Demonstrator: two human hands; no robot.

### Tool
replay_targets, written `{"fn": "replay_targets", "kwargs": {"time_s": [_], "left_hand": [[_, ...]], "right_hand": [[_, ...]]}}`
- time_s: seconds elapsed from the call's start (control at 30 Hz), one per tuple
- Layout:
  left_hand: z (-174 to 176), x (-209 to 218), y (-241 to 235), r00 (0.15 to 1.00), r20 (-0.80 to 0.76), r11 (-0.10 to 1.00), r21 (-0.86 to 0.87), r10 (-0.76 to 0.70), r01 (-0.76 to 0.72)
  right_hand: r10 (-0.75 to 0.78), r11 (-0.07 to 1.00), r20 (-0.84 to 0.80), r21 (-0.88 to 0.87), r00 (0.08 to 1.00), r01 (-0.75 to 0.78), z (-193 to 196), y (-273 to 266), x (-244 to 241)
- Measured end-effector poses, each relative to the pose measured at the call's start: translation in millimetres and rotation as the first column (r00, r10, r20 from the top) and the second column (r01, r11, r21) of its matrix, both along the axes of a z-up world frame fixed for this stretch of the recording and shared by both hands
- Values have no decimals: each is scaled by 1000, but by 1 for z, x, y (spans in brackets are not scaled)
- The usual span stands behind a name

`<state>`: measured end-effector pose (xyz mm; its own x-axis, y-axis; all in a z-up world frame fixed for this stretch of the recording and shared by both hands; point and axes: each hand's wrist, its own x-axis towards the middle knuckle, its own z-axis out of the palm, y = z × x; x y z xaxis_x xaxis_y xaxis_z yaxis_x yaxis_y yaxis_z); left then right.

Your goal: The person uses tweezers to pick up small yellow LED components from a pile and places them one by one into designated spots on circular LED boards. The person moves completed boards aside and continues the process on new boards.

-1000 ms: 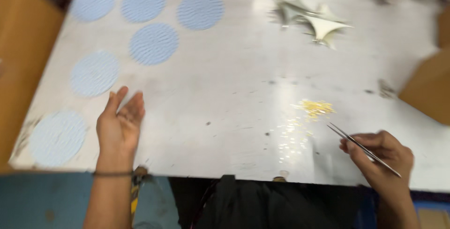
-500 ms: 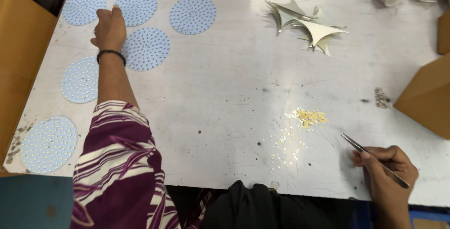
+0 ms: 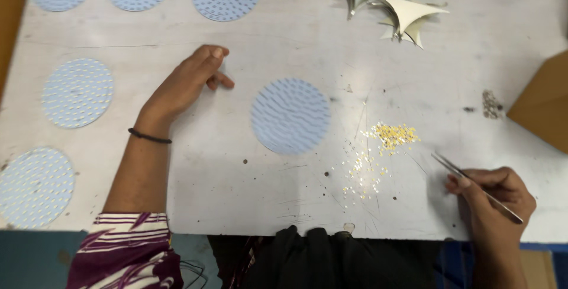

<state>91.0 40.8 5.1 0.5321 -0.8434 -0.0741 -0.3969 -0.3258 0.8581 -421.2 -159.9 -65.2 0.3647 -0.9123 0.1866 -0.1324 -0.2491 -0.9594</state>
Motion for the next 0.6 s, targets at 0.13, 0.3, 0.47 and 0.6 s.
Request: {"fn": "replay_targets", "kwargs": {"time_s": [0.13, 0.3, 0.47, 0.6], "left_hand": [[10, -32, -41, 998, 34, 998, -2, -56, 56], [1, -68, -82, 950, 70, 950, -62, -303, 308], [6, -92, -91, 961, 38, 962, -24, -273, 274], [9, -93, -73, 962, -208, 983, 11, -175, 181]], "right_hand": [[227, 974, 43, -11, 973, -227, 8, 24, -2], [608, 794, 22, -6, 794, -608, 17, 62, 1], [295, 940, 287, 82, 911, -330, 48, 73, 23], [236, 921, 386, 204, 892, -332, 62, 49, 45]]}}
